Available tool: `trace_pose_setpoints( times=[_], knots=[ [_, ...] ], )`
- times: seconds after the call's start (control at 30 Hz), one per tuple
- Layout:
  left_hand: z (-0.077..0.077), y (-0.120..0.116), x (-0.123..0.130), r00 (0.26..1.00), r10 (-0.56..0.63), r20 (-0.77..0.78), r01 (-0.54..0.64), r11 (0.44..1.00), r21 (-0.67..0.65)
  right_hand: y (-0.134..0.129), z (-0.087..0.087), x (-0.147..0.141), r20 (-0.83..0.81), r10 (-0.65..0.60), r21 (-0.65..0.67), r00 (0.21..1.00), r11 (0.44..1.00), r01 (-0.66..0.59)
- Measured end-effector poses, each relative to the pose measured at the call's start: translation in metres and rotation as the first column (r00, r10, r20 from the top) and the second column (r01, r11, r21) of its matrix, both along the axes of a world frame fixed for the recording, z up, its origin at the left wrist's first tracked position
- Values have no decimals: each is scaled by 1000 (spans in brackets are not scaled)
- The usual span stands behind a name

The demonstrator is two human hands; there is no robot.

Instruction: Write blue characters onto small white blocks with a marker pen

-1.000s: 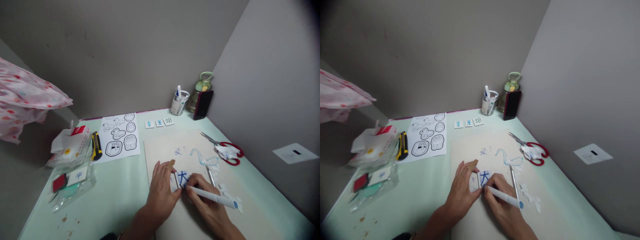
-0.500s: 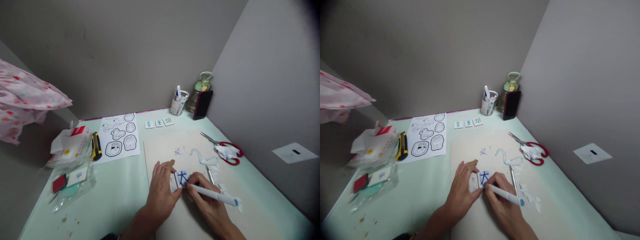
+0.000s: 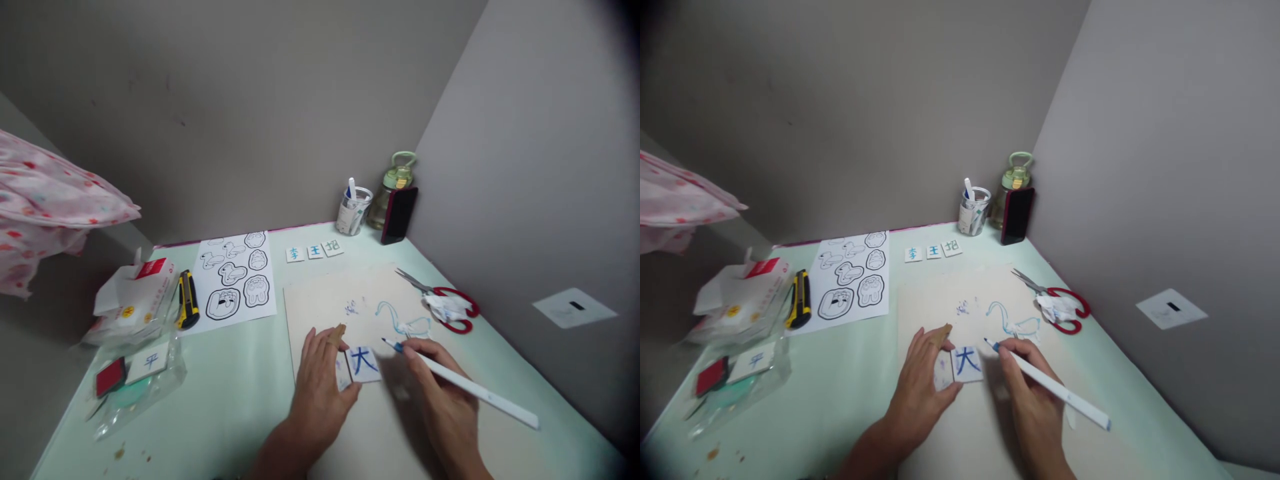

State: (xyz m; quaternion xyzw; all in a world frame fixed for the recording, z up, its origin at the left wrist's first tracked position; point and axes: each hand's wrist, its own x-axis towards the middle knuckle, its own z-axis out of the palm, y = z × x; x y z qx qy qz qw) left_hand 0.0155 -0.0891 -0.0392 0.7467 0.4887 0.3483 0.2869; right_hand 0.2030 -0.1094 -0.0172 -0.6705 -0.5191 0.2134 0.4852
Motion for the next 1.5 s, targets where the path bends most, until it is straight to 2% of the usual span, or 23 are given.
trace_pose_setpoints(
  times=[0.13, 0.43, 0.73, 0.9, 1.2, 1.5],
  knots=[
    [0, 0, 0, 1000, -3, 4, 3, 1000, 3, -1, 1, -3, 17, 35, -19, 999, 999, -35],
    [-2, -1, -1, 1000, -4, 6, 4, 1000, 11, -2, -3, -20, 92, 269, -17, 959, 963, -269],
    [-6, 0, -1, 1000, -2, 8, 2, 999, 36, 0, -3, -21, 133, 354, -16, 926, 935, -356],
    [-5, 0, 0, 1000, 7, 4, -7, 999, 33, 1, -4, -23, 147, 341, -19, 928, 939, -342],
    [-4, 0, -1, 1000, -4, -1, 4, 1000, 13, 2, -3, -21, 154, 230, -17, 961, 973, -230],
    [-2, 0, -1, 1000, -1, 1, 1, 1000, 13, 2, -3, -17, 120, 174, -18, 977, 985, -173]
  ],
)
